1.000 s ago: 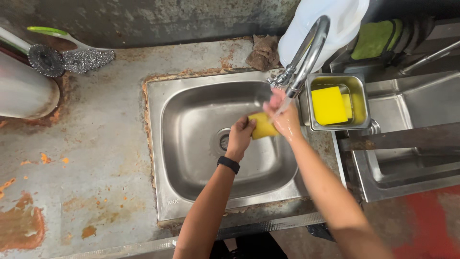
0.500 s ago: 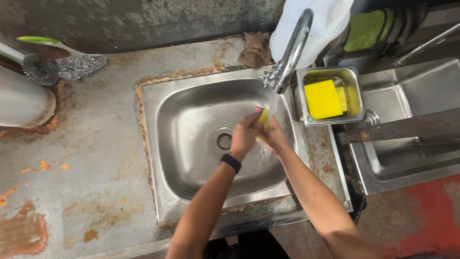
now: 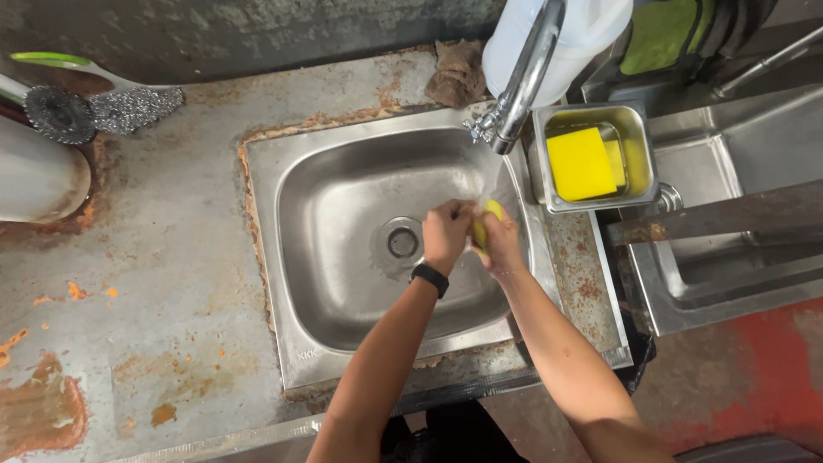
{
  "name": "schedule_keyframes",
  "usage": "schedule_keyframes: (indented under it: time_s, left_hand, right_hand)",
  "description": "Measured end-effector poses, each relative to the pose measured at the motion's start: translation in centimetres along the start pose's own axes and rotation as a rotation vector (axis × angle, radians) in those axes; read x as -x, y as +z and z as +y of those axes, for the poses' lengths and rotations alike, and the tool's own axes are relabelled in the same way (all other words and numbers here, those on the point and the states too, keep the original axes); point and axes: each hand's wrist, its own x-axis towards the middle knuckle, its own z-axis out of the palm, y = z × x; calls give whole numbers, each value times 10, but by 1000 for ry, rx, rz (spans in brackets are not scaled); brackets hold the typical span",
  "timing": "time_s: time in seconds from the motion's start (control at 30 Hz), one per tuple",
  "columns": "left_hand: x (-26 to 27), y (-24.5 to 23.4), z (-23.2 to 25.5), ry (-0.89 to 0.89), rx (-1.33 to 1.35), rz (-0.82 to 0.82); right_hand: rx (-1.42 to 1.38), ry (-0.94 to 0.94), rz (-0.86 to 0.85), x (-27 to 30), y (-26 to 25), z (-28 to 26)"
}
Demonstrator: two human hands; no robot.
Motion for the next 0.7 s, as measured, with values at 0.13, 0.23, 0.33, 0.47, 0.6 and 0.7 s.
schedule_keyframes:
  time_s: [0.13,0.23,0.33,0.47,0.6,0.7]
  left_hand:
    - [-10,-8,12,-109,-67,130]
    - [-11,-20,17,-188,-52,142]
    - [-8,-20,5,-76,104,-61]
    - [-7,-7,-14,117,27,-133]
    - [10,0,-13,358,-338,28]
    - [6,-27,-5,421,-532,174]
  right_hand:
    - [79,-21,-179,8,-15,12]
    - [186,-37,-294,9,-21,10]
    - [-91,54,-284,13,-30,-8]
    - [-582,189,-326,21,-16,-15]
    - [-567,190,-368,22,16,-12]
    - [-121,149,-311,12,21,-20]
